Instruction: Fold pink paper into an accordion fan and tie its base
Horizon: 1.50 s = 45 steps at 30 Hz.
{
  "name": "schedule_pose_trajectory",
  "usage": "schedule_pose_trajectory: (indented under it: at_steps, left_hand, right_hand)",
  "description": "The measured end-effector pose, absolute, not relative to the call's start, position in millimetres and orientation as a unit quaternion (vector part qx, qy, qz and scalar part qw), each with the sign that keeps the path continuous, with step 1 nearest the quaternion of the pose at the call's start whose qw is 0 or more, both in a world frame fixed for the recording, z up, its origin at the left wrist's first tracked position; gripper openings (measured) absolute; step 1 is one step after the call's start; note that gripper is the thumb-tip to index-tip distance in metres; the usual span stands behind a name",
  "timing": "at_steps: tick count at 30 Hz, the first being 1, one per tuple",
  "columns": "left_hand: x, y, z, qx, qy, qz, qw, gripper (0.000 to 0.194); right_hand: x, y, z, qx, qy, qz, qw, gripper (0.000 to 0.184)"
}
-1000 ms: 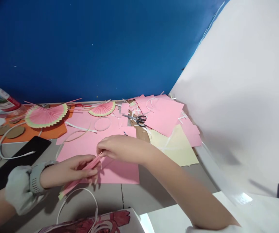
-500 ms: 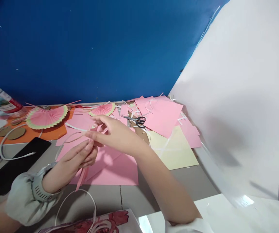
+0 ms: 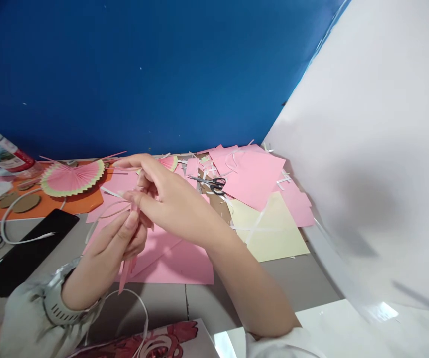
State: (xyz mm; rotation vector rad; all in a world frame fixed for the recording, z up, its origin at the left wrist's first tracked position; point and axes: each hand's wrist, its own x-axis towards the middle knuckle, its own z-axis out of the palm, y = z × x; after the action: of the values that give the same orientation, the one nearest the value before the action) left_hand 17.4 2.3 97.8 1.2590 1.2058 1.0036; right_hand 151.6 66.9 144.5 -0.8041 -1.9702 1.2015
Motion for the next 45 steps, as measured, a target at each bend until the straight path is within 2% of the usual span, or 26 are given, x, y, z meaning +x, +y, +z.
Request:
schedule_pose_trajectory:
  at_steps: [8, 14, 32, 38, 45]
  left_hand:
    - [20.0, 3.4, 99.8, 0.495, 0.461, 0.406, 0.615, 0.036]
    - [12.8, 9.1, 88.0, 0.435, 0.399, 0.377, 0.714, 0.038]
    - [12.5, 5.0, 82.7, 0.459, 0.440, 0.369, 0.678, 0.037]
    - [14.2, 7.4, 79.7, 0.456, 0.403, 0.372, 0.701, 0.034]
    - [15.1, 6.6, 80.5, 0.503, 0.433, 0.337, 0.668, 0.036]
  right_hand:
    - [159.0, 70.1, 145.0, -0.321, -0.783, 0.408, 0.342, 0.038]
    - [162.6, 76.1, 142.8, -0.328, -0.783, 0.396, 0.351, 0.035]
    - [166.6, 83.8, 140.2, -0.341, -0.757, 0.430, 0.354, 0.034]
    - [172.1, 88.4, 139.7, -0.351, -0.743, 0.421, 0.384, 0.035]
    - [181.7, 93.9, 140.6, -0.379, -0.733, 0.399, 0.400, 0.035]
